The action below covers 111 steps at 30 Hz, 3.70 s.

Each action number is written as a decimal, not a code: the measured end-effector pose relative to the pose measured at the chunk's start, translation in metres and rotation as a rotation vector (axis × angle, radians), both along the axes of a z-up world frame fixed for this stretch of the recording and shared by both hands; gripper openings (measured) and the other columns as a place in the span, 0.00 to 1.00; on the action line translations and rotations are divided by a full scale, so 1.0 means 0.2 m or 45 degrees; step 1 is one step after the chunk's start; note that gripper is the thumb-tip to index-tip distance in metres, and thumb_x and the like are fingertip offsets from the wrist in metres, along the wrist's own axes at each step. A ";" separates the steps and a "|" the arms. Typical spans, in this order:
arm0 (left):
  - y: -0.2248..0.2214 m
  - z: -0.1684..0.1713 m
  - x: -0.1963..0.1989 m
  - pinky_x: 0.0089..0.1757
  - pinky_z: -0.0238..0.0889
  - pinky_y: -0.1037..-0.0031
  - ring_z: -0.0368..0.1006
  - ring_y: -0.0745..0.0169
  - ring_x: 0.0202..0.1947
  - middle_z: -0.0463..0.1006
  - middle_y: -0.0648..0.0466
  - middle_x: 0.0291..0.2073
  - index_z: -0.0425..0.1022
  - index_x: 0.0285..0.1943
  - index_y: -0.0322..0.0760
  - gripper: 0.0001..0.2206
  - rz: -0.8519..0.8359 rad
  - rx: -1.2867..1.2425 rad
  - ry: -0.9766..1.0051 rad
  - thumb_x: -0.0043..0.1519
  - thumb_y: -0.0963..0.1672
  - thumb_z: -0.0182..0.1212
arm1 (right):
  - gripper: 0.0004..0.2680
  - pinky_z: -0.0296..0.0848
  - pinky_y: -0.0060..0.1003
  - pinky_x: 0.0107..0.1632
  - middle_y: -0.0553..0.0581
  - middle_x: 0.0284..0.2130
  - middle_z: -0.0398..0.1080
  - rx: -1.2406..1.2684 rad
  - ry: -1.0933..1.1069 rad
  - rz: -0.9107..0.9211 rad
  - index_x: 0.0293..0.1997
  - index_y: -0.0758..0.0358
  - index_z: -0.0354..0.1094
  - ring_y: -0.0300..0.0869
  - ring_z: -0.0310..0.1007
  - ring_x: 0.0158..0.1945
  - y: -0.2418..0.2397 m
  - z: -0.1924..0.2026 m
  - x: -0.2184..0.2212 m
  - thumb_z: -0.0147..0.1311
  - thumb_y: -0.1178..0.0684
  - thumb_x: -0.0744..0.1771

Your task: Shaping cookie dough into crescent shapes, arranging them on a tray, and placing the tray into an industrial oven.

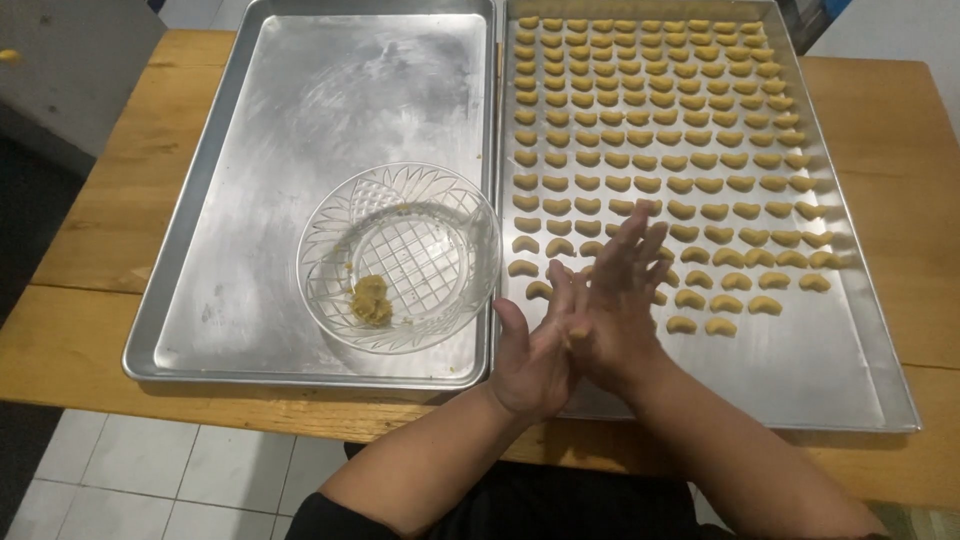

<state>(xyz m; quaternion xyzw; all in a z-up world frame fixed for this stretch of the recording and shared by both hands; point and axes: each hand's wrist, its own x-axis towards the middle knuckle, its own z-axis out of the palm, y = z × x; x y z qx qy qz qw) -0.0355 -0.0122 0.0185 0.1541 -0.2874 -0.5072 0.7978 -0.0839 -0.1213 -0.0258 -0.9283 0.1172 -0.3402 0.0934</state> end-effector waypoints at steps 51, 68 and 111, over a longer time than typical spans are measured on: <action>0.11 -0.08 0.06 0.69 0.32 0.51 0.35 0.47 0.79 0.39 0.42 0.79 0.34 0.80 0.41 0.40 0.398 0.518 -0.460 0.65 0.62 0.37 | 0.04 0.74 0.33 0.32 0.56 0.27 0.79 0.594 -0.026 0.399 0.38 0.65 0.77 0.40 0.76 0.26 0.18 0.24 -0.20 0.61 0.59 0.64; 0.39 -0.13 0.43 0.69 0.29 0.48 0.38 0.39 0.77 0.43 0.41 0.79 0.36 0.81 0.34 0.31 0.892 0.410 -0.327 0.71 0.53 0.30 | 0.07 0.72 0.43 0.36 0.61 0.31 0.72 1.000 0.380 -0.119 0.38 0.58 0.83 0.48 0.72 0.33 -0.06 0.08 0.08 0.71 0.51 0.61; 0.66 -0.17 0.80 0.70 0.43 0.58 0.52 0.45 0.74 0.62 0.38 0.70 0.57 0.74 0.27 0.27 1.602 0.616 -0.655 0.68 0.47 0.49 | 0.15 0.77 0.52 0.52 0.64 0.45 0.77 0.190 0.353 0.899 0.54 0.60 0.75 0.60 0.77 0.51 0.26 -0.17 0.95 0.64 0.60 0.62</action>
